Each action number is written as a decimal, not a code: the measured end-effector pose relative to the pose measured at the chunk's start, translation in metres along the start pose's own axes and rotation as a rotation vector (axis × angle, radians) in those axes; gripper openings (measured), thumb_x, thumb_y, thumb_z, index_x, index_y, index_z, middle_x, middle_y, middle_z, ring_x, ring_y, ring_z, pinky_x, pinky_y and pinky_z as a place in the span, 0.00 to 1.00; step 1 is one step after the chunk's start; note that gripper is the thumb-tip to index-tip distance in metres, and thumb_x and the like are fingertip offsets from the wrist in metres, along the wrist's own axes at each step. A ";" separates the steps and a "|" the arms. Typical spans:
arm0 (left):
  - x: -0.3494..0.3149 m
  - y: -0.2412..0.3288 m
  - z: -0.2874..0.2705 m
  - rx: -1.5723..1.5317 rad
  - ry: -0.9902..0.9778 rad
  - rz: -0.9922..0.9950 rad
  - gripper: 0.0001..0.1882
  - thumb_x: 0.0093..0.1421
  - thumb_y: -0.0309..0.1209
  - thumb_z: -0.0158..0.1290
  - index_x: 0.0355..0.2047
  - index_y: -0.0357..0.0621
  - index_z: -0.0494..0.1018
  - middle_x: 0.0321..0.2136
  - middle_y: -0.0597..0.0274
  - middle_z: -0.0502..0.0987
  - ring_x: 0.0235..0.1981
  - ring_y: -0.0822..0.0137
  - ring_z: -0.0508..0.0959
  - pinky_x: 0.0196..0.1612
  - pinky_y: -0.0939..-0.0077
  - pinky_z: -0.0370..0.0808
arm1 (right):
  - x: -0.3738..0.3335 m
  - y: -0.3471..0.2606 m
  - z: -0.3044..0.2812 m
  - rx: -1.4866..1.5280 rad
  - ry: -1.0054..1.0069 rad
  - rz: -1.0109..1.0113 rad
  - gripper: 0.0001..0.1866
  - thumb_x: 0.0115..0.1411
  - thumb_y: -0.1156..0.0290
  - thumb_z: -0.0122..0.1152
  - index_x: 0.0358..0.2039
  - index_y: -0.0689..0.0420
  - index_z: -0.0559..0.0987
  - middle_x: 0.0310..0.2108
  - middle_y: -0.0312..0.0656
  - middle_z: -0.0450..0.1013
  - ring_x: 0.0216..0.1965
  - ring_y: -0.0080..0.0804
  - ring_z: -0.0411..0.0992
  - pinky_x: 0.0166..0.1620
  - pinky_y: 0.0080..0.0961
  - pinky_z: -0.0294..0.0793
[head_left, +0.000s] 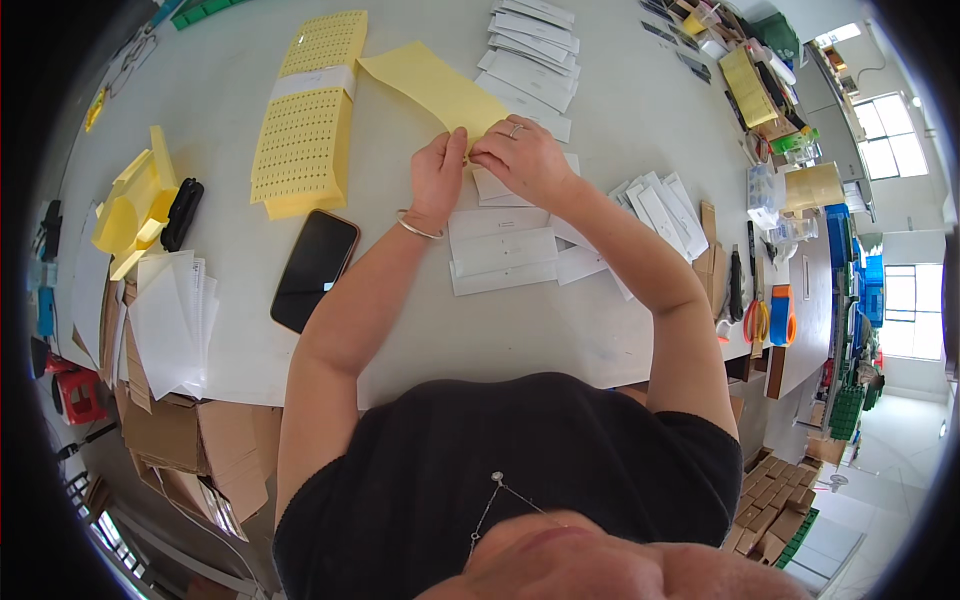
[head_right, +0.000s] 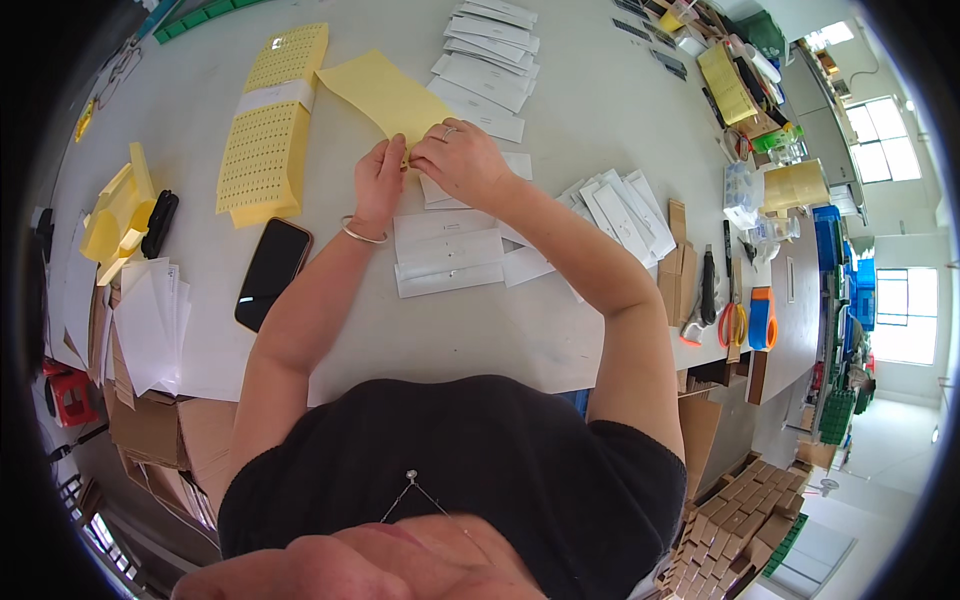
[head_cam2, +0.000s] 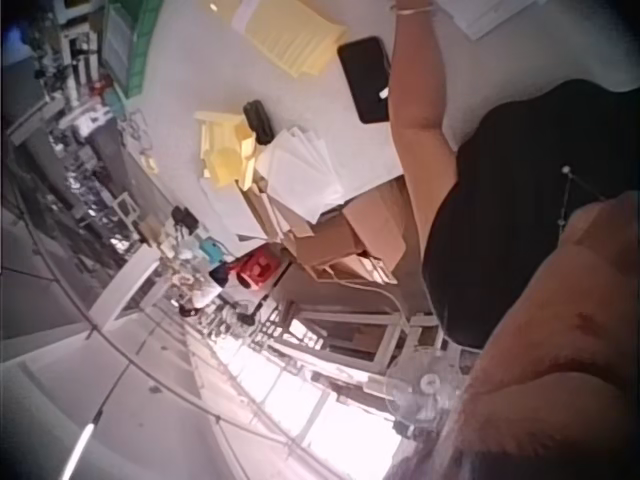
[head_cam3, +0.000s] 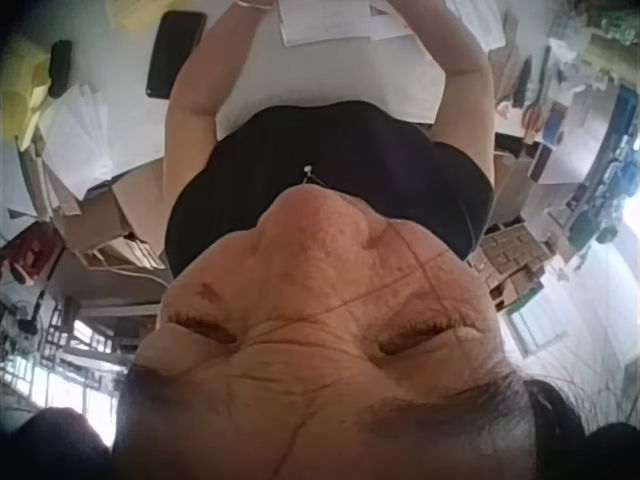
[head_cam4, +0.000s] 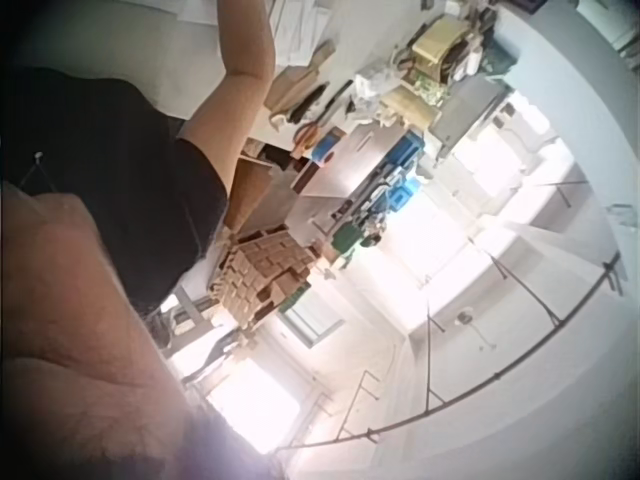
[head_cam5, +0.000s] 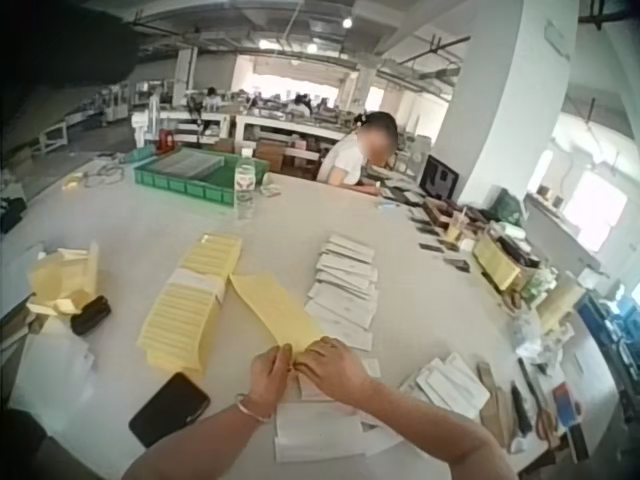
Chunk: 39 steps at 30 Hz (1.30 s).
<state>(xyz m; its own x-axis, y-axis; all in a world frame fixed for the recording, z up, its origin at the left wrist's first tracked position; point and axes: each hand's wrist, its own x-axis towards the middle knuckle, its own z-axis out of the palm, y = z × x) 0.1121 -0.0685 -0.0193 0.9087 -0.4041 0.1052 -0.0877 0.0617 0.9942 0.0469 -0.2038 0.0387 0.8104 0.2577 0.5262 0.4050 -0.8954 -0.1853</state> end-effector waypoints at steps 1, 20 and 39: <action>-0.001 0.002 0.001 0.012 -0.015 0.020 0.21 0.64 0.38 0.46 0.20 0.33 0.67 0.13 0.60 0.66 0.18 0.73 0.64 0.22 0.76 0.65 | 0.001 0.001 -0.001 0.000 -0.001 0.001 0.04 0.47 0.72 0.64 0.25 0.54 0.77 0.24 0.33 0.72 0.29 0.35 0.70 0.35 0.29 0.71; 0.003 0.005 -0.002 -0.348 0.163 -0.048 0.21 0.67 0.45 0.39 0.22 0.45 0.64 0.12 0.72 0.60 0.12 0.79 0.59 0.16 0.82 0.56 | -0.027 0.100 -0.010 -0.292 0.117 0.155 0.02 0.48 0.70 0.63 0.23 0.49 0.78 0.24 0.32 0.72 0.30 0.31 0.71 0.40 0.30 0.65; 0.004 0.004 -0.003 -0.359 0.155 -0.072 0.23 0.66 0.48 0.41 0.20 0.43 0.65 0.11 0.71 0.61 0.12 0.80 0.60 0.15 0.83 0.58 | -0.023 0.089 -0.028 -0.147 -0.394 0.478 0.17 0.51 0.63 0.62 0.42 0.51 0.75 0.42 0.42 0.72 0.49 0.39 0.67 0.55 0.38 0.58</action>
<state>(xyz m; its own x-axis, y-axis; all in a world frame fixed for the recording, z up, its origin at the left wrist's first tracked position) 0.1165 -0.0672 -0.0153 0.9605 -0.2783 0.0039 0.1019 0.3645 0.9256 0.0523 -0.2993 0.0330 0.9936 -0.0935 0.0633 -0.0797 -0.9778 -0.1938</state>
